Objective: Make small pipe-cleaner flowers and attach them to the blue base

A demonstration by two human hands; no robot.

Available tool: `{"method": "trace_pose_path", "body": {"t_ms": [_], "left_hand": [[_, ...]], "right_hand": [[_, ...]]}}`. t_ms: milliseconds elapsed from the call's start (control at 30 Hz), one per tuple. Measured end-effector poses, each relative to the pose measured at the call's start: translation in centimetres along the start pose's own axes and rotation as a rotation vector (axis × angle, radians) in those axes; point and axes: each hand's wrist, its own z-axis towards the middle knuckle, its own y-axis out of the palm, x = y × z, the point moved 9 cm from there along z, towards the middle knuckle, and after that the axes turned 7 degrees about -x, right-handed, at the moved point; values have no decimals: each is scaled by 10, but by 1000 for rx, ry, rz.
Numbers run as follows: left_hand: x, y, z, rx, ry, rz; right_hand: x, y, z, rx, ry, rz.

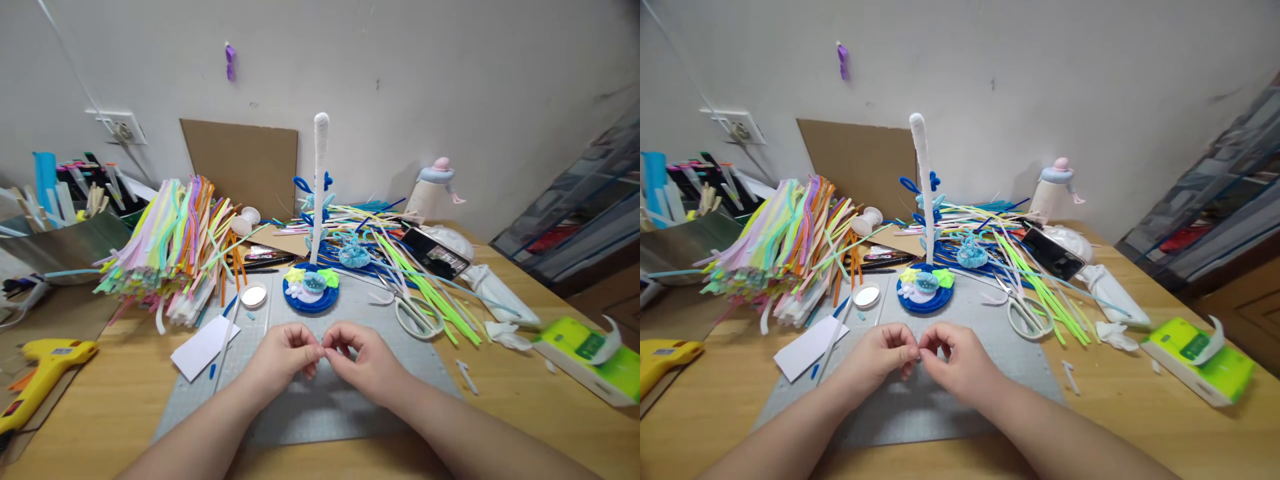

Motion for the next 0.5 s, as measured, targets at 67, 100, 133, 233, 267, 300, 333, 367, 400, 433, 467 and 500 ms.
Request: {"method": "trace_pose_path", "body": {"t_ms": [67,100,133,233,267,300,333,367,400,433,467,500], "left_hand": [[0,0,0,-10,-2,41],[0,1,0,-15,-7,51],[-1,1,0,-18,-14,59],[-5,1,-1,-31,-63,87],[-7,1,-2,-38,-84,102],[-9,2,-2,-45,-102,117],[-11,4,-2,-48,-116,130],[-12,5,-1,-48,-125,139],[-13,7,-2,-46,-128,143],[-11,9,-3,-43,-123,145],[-8,9,-5,-34,-109,152],[-2,6,-8,-6,-81,179]], "right_hand": [[6,5,1,-50,34,42],[9,7,1,-69,47,61],[11,9,0,-87,56,80],[15,17,-1,-154,65,130],[16,20,-1,-175,64,143],[16,22,-1,-190,60,150],[16,24,-2,-194,56,152],[16,25,-2,-189,51,152],[15,25,-1,-178,44,153],[14,25,-1,-164,37,159],[13,25,-1,-151,34,170],[12,24,-1,-136,31,185]]}}
